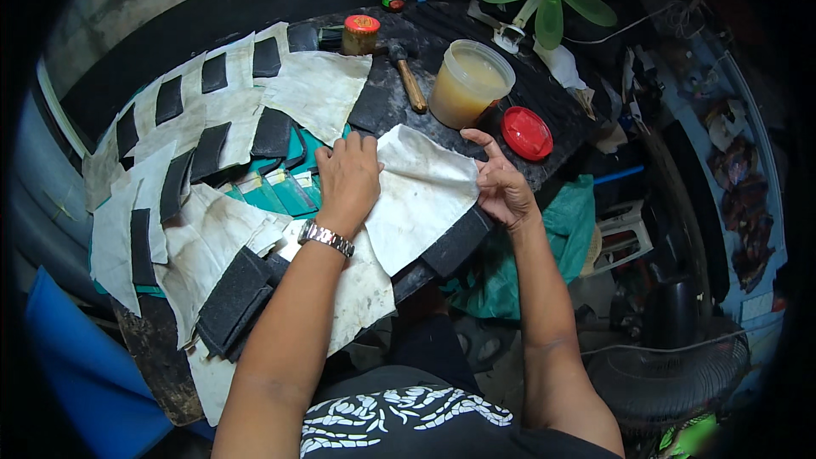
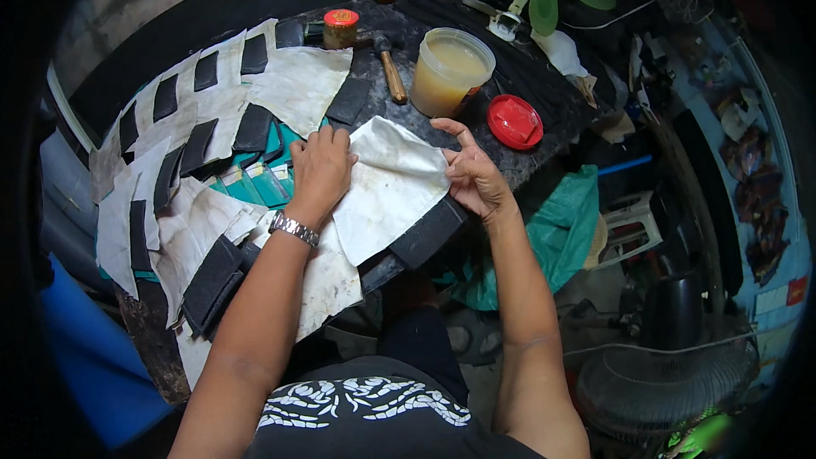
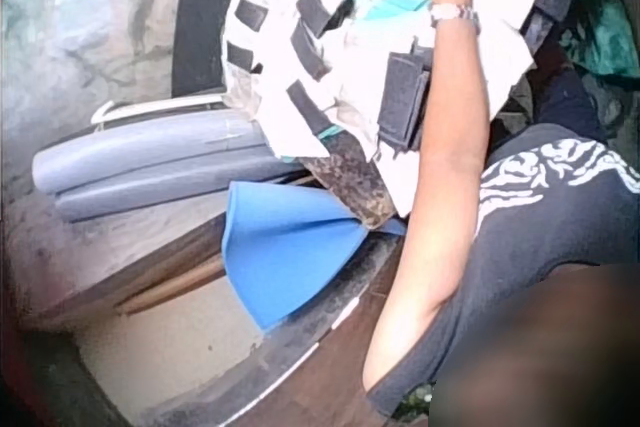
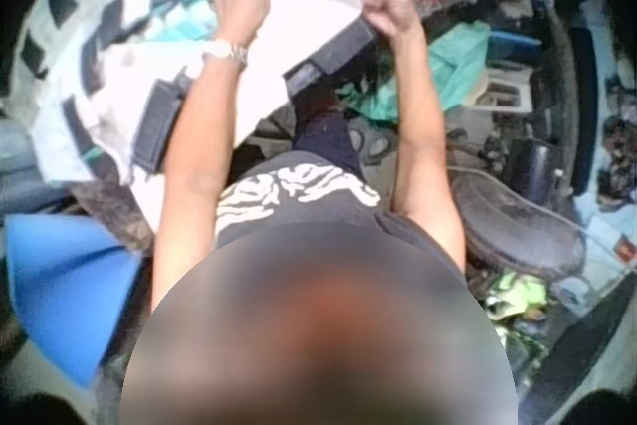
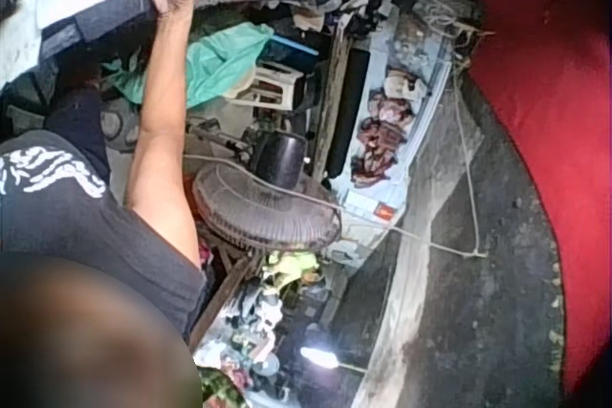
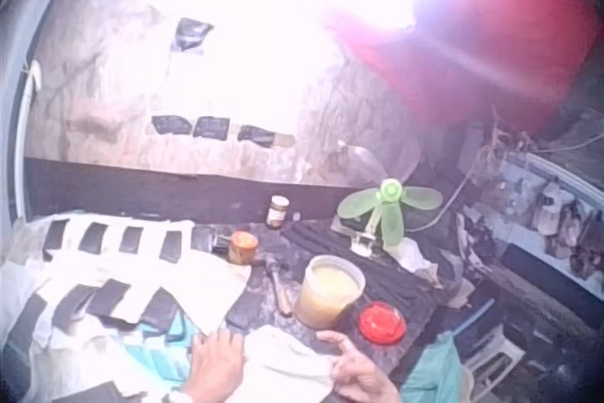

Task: The person repeatedly applies a liquid from a plastic container onto white fabric pieces using a brush. They then place a black rectangular piece onto the treated fabric and press it down. This process is repeated for multiple fabric pieces on a cluttered workbench.

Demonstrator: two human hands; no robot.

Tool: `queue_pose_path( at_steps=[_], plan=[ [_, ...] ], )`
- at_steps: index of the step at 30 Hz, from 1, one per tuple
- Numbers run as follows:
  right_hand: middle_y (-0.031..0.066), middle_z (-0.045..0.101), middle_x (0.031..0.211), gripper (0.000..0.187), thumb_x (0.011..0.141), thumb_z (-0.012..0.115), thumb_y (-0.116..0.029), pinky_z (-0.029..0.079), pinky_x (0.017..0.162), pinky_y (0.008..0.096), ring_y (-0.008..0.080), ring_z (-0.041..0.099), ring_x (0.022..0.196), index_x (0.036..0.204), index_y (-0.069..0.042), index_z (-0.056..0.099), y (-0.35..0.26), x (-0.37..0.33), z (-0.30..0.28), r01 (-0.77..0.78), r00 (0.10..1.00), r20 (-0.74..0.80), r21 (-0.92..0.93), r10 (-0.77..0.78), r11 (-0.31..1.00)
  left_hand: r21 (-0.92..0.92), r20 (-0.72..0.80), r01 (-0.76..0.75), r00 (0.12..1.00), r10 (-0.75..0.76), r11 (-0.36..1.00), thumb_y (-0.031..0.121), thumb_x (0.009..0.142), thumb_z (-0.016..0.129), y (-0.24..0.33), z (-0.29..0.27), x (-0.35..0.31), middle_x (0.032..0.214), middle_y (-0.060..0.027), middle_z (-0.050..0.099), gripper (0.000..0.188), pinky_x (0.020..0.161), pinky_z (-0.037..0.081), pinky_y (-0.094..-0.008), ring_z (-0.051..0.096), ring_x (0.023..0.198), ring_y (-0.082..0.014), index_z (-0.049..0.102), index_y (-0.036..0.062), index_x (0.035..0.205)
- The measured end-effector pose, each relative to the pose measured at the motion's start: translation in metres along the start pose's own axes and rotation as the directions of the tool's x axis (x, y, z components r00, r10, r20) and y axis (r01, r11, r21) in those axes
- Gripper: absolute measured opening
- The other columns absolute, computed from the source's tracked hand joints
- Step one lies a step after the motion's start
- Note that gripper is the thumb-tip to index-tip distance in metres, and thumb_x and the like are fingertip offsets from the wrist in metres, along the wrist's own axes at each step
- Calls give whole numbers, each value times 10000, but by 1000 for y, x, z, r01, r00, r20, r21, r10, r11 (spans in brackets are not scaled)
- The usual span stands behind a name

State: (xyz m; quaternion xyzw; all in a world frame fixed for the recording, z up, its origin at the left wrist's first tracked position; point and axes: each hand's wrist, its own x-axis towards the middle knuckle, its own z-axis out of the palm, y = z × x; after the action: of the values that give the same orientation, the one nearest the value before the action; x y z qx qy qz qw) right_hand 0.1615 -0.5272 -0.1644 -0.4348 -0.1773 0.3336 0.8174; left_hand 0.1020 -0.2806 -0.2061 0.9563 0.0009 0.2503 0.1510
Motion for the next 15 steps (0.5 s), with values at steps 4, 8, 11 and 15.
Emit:
queue_pose_path(
  at_steps=[4,8,11,15],
  plan=[
    [161,598,1064,756,688,557,92,460,986,405,235,630,1000,1394,-61,334,-2,-2,-3,-53,998,49,78,50,996,-16,18,7,1000,-7,1000,210,820,699,-1,2,1,972,-92,547,238,818,358,-466,551,951,-279,565,84,970],
    [152,578,1086,714,738,575,79,499,916,385,252,623,998,1393,-85,346,-4,-3,-4,80,997,3,114,-81,990,-31,26,15,1000,-14,999,207,826,688,-1,2,1,974,-96,546,224,819,358,-468,551,953,-281,566,80,964],
    [228,568,1227,705,807,589,31,535,782,314,246,629,956,1437,-119,312,-8,-3,-3,141,990,-19,35,-141,989,-20,25,14,1000,-13,1000,202,830,679,0,2,1,972,-97,545,214,820,358,-467,549,953,-282,567,78,963],
    [253,593,1196,774,817,603,-13,514,799,302,219,637,942,1498,-138,257,-10,-2,1,36,992,-116,-38,-40,999,-5,6,-4,1000,4,1000,197,828,675,0,3,0,970,-97,543,212,819,358,-465,547,952,-280,568,79,968]
  ],
)
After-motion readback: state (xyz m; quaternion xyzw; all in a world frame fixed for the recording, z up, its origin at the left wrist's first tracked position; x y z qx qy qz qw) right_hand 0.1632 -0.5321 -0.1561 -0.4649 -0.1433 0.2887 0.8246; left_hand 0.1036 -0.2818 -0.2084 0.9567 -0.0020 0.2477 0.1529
